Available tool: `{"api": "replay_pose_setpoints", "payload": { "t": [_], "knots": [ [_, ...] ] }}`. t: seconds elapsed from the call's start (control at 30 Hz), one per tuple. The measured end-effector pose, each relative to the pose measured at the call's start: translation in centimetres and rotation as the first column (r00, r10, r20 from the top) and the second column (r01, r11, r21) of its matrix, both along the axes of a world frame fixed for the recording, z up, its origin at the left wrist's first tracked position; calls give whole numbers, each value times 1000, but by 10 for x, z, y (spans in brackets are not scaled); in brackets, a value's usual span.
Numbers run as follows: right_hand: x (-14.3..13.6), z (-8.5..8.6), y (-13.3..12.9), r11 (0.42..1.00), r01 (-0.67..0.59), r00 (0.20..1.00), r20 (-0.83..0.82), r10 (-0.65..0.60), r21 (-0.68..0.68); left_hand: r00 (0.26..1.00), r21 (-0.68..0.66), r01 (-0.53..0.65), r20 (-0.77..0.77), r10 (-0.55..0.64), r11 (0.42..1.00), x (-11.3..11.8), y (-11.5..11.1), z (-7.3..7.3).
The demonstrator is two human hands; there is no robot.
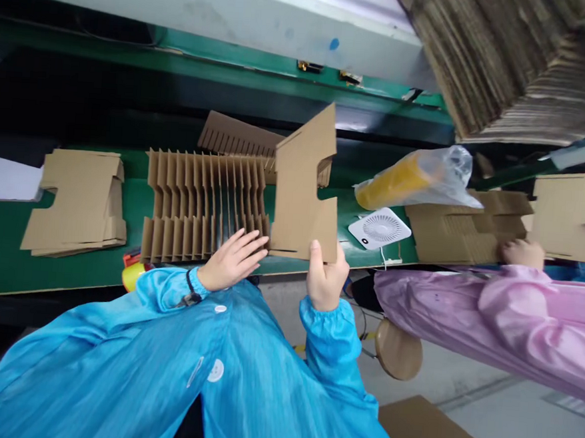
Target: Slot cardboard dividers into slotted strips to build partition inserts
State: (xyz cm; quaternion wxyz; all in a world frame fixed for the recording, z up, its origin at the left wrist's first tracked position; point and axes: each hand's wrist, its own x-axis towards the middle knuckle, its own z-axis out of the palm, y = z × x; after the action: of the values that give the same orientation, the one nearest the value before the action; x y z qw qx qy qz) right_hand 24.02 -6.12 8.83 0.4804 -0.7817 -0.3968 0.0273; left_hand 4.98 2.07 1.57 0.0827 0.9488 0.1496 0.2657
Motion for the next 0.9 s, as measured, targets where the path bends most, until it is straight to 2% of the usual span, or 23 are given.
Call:
{"api": "replay_pose_setpoints", "payload": {
  "t": [0.1, 0.23, 0.5, 0.7, 0.9],
  "knots": [
    [12, 3, 4, 998, -36, 986, 159, 43, -46, 978, -79, -116, -181, 100, 990, -6, 2, -19],
    [14, -1, 15, 989, -117, 968, 212, 133, -86, 961, -69, -133, -252, 112, 989, -8, 3, -30],
    [14, -4, 31, 966, -209, 957, 169, 233, -150, 963, -38, -138, -240, 125, 990, -8, 2, -30],
    [15, 7, 39, 936, -248, 932, 202, 301, -251, 960, -43, -136, -252, 121, 990, -7, 4, -26],
    [10, 14, 50, 879, -277, 904, 206, 375, -388, 960, -74, -119, -262, 96, 990, -8, 5, -24]
  ]
}}
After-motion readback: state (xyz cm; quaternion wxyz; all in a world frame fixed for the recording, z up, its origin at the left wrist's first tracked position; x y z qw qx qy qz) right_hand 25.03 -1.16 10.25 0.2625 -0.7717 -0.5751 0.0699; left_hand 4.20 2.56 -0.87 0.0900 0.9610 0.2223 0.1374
